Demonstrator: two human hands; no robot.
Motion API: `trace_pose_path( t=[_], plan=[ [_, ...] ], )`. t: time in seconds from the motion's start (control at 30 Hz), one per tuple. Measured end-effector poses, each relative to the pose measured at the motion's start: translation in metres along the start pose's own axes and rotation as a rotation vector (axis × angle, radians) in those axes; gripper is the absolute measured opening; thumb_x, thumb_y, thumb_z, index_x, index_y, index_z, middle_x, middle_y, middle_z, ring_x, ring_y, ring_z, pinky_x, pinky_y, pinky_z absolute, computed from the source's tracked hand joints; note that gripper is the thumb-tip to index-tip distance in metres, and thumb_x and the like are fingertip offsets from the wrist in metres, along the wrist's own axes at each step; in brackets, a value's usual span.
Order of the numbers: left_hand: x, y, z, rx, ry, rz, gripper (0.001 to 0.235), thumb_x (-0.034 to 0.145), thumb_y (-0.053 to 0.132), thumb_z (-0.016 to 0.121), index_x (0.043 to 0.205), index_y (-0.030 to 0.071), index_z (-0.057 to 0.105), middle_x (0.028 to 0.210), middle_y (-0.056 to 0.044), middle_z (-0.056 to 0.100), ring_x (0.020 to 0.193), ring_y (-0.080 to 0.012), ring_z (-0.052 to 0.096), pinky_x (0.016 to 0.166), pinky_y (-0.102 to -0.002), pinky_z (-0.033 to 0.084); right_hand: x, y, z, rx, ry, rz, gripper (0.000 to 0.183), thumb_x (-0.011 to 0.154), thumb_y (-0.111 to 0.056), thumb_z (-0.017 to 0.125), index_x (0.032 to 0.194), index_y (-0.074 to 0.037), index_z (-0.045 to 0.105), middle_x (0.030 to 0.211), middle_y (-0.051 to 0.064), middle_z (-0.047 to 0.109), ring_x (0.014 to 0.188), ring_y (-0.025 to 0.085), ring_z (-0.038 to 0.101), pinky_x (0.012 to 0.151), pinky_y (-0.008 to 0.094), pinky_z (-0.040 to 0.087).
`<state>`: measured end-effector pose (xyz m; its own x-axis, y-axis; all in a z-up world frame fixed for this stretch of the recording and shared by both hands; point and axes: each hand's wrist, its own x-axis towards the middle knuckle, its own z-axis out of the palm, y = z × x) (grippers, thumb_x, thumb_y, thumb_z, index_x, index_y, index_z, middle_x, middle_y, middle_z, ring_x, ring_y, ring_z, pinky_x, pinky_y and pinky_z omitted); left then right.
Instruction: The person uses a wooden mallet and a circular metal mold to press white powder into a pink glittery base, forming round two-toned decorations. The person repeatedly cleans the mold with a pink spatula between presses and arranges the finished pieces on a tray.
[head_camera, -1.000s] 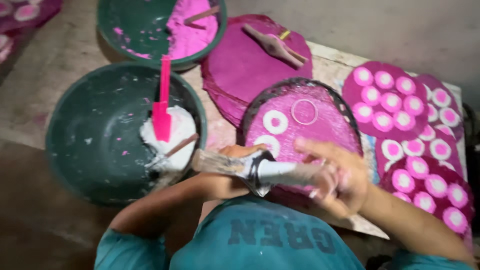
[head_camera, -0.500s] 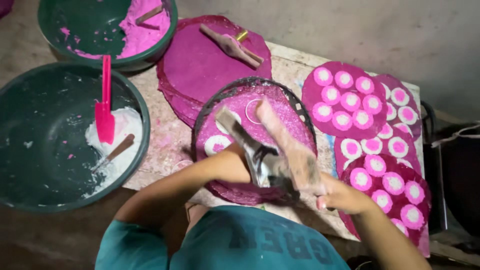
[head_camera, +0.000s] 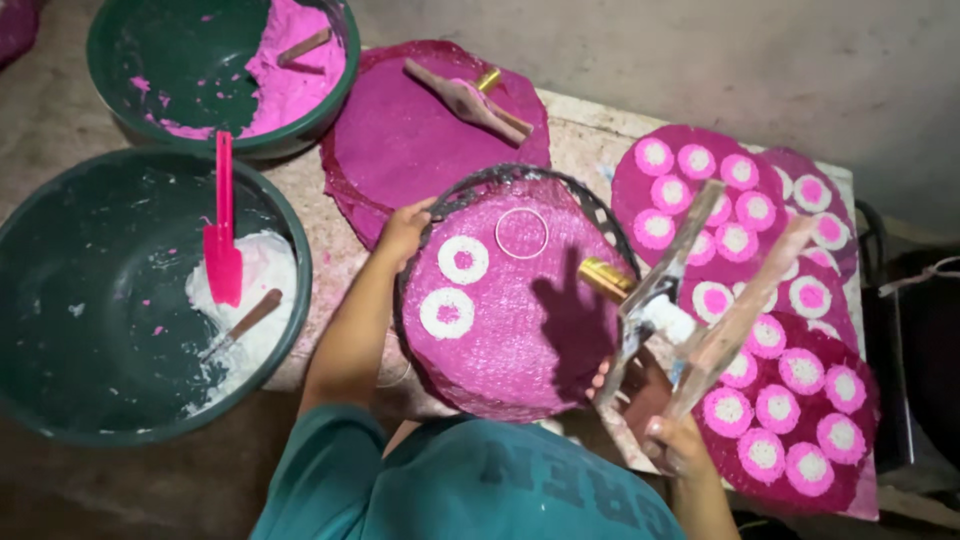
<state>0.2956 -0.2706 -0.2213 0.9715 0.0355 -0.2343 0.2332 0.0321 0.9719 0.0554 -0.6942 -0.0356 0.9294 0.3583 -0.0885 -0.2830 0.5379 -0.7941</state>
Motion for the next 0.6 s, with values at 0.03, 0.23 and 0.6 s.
trace_pose_path(
  t=[0.03,0.23,0.6],
  plan=[
    [-0.010,-0.006,-0.001,-0.060,0.047,-0.041,0.041,0.105,0.009,0.047,0.144,0.007,0.058,0.123,-0.010,0.071,0.106,-0.0174,0.066,0.096,-0.029,0.051,0.001,0.001,0.002,0.010,0.006,0.002,0.118,0.073,-0.035,0.088,0.160,-0.002,0.017,0.140,0.026,0.047,0.129,0.039,0.052,0.113,0.057,0.040],
    [-0.140,-0.034,0.026,-0.330,0.282,0.051,0.046,0.105,0.001,0.048,0.151,0.002,0.049,0.122,-0.013,0.062,0.107,-0.0189,0.061,0.099,-0.031,0.048,0.018,-0.001,0.017,-0.062,-0.013,0.011,0.120,0.074,-0.041,0.087,0.164,0.000,0.018,0.138,0.025,0.050,0.128,0.039,0.053,0.113,0.055,0.041],
    [-0.215,0.062,0.051,0.990,0.199,0.557,0.055,0.085,0.014,0.074,0.138,0.021,0.064,0.151,-0.018,0.040,0.141,-0.0459,0.031,0.119,-0.061,0.021,0.033,0.002,0.054,-0.141,0.014,0.086,0.116,0.076,-0.049,0.085,0.161,0.000,0.024,0.136,0.023,0.053,0.127,0.037,0.055,0.115,0.054,0.041]
  ],
)
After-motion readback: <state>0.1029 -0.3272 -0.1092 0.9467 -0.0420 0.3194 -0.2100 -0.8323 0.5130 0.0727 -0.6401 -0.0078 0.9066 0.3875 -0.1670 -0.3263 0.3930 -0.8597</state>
